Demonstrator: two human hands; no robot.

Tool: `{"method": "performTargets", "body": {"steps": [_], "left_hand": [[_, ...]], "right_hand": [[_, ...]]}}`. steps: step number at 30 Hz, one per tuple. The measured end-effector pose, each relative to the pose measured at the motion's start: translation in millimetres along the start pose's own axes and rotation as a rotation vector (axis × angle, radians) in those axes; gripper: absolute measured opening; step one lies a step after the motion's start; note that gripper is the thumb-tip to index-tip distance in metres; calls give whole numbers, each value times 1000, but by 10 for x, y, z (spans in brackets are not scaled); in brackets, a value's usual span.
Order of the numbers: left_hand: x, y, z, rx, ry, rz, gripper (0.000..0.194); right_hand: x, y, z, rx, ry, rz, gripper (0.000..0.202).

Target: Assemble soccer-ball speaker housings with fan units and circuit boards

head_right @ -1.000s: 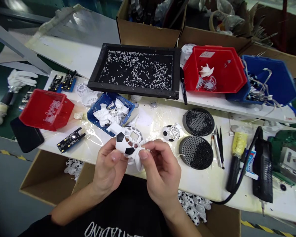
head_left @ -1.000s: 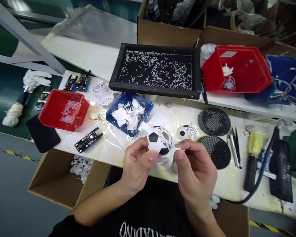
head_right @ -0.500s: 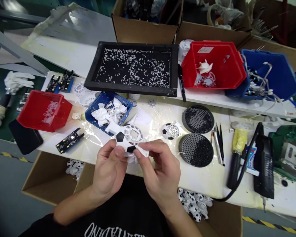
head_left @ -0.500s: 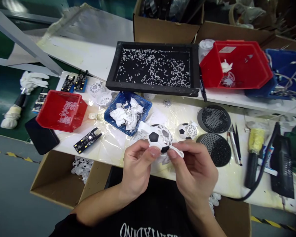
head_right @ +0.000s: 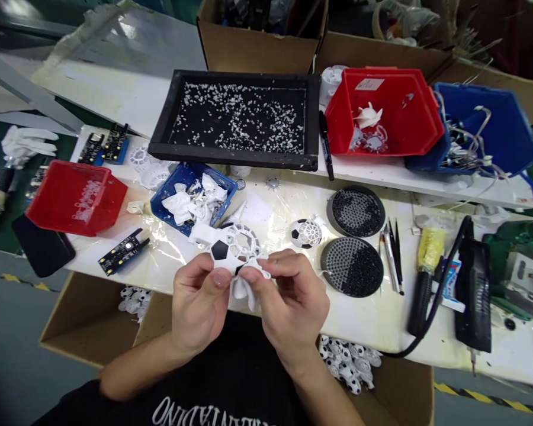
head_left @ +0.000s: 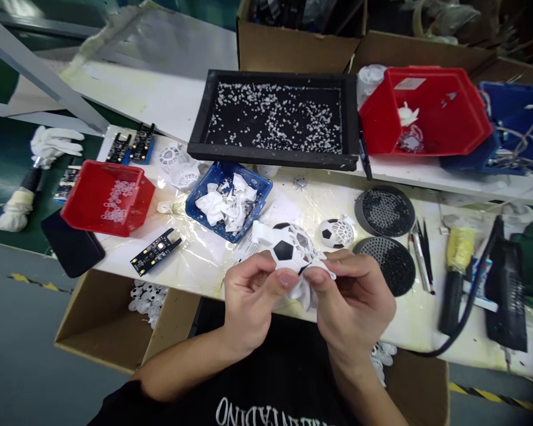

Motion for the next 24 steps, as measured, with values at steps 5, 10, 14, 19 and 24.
{"method": "performTargets", "body": {"steps": [5,10,14,19,24], "left_hand": [[3,10,43,154,-148,-31,17],[43,-17,203,351,-297,-109,21],[34,-1,275,431,-398,-165,17],[29,57,288,431,-418,-116,15],[27,133,208,293,-342,-28,11]], "right_hand": [[-97,-29,10,-12,35,3,30],[-148,-43,-73,-87,144,-73,44],[-143,-56,-208,-236,300,-76,52],[-165,-54,-256,-321,296,-83,54],[-210,-7,-206,-231,248,-112,47]]}}
Point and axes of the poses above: each hand's wrist, its own x-axis towards the middle knuckle, its own y-axis out of the back of the hand, z = x × y, the point moved 4 cm from there along x, towards the middle knuckle, and after that the axes turned 8 degrees about -y, right-handed, at the moved point
